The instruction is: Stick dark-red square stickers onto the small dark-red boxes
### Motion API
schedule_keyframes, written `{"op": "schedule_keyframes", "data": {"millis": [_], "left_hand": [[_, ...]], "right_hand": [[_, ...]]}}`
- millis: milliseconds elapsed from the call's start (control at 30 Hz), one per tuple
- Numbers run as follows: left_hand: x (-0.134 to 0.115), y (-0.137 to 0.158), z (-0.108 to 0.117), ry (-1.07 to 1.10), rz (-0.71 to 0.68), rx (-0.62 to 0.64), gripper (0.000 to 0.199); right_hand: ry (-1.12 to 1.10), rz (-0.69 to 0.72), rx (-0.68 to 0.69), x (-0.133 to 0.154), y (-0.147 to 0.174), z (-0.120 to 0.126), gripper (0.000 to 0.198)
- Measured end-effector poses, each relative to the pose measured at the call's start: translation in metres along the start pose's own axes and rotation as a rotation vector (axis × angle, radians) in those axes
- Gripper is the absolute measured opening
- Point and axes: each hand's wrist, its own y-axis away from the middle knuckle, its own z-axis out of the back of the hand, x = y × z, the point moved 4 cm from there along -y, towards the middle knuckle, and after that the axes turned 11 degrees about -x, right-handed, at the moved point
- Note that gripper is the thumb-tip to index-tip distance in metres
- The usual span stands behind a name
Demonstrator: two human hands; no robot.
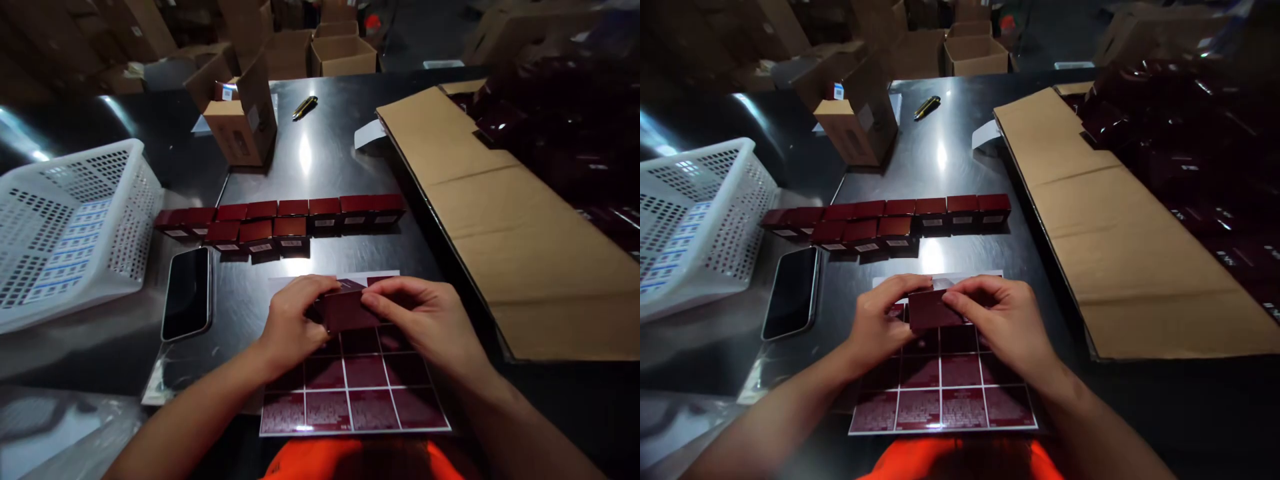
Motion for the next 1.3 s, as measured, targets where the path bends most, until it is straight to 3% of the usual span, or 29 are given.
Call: {"op": "schedule_keyframes", "data": {"millis": [767, 900, 1000, 1100, 1167, 1233, 1300], "left_hand": [[-0.001, 0.001, 0.000, -0.001, -0.016, -0.003, 0.031], [-0.002, 0.002, -0.001, -0.012, -0.002, -0.002, 0.030], [0.000, 0.002, -0.003, -0.009, 0.024, 0.012, 0.031], [0.010, 0.001, -0.002, 0.043, 0.183, -0.001, 0.037], [0.022, 0.000, -0.002, 0.145, 0.400, -0.060, 0.039], [0.034, 0.002, -0.005, 0.331, 0.647, -0.166, 0.041], [0.043, 0.006, -0.013, 0.544, 0.826, -0.265, 0.045]], "right_hand": [[0.008, 0.038, -0.007, 0.001, -0.001, 0.000, 0.022], [0.081, 0.134, -0.063, 0.001, 0.002, -0.001, 0.022], [0.205, 0.301, -0.139, 0.001, 0.002, 0.002, 0.026], [0.346, 0.426, -0.324, 0.001, -0.007, 0.019, 0.072], [0.388, 0.452, -0.387, 0.000, -0.015, 0.032, 0.076], [0.408, 0.441, -0.242, -0.002, -0.024, 0.034, 0.055], [0.454, 0.407, 0.031, -0.006, -0.027, 0.028, 0.035]]}}
